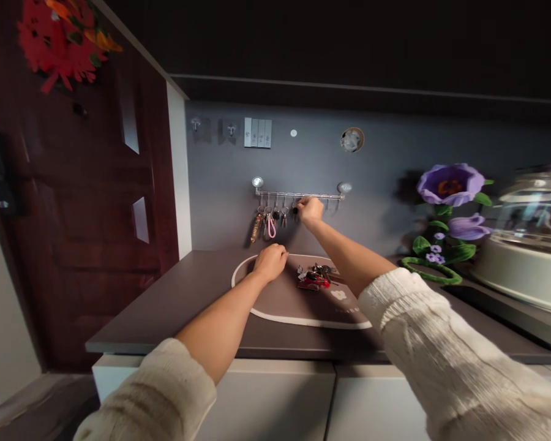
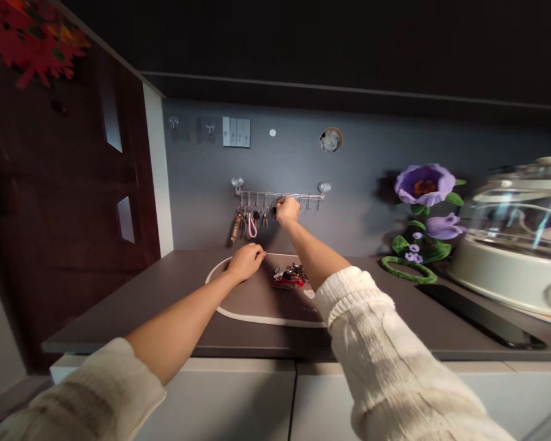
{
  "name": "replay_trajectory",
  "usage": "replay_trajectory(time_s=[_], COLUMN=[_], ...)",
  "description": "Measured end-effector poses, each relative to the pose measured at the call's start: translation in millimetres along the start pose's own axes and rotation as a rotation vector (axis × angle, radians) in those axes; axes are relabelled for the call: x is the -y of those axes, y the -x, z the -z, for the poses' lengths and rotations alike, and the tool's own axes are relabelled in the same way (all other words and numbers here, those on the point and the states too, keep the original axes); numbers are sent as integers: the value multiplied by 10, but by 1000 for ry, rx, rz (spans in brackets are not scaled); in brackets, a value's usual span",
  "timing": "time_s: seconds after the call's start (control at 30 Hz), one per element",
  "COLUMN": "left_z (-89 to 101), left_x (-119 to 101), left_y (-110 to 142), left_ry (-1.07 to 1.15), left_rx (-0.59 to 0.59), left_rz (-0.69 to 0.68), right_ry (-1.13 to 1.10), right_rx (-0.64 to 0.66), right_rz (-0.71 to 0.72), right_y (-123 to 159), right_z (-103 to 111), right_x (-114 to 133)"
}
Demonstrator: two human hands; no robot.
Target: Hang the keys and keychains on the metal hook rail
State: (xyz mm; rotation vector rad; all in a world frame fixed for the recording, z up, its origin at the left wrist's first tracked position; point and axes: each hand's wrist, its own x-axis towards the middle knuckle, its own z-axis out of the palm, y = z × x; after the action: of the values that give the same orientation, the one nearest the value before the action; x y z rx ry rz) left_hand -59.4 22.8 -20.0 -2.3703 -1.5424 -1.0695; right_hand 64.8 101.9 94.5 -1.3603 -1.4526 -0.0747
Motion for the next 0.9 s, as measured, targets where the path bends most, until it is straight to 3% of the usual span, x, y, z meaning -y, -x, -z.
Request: replay_trajectory(time_s=[0.67,0.9], left_z=[-23,-27], left_x=[39,66], left_y=[-2,2], left_ry=[6,15], left_rx=[19,6], left_rz=[15,16], right_ry=[-23,-51], right_rx=[8,20], right_rz=[-14,-18], right_y=[157,191], right_z=[-112,-40], right_x=[-119,-132])
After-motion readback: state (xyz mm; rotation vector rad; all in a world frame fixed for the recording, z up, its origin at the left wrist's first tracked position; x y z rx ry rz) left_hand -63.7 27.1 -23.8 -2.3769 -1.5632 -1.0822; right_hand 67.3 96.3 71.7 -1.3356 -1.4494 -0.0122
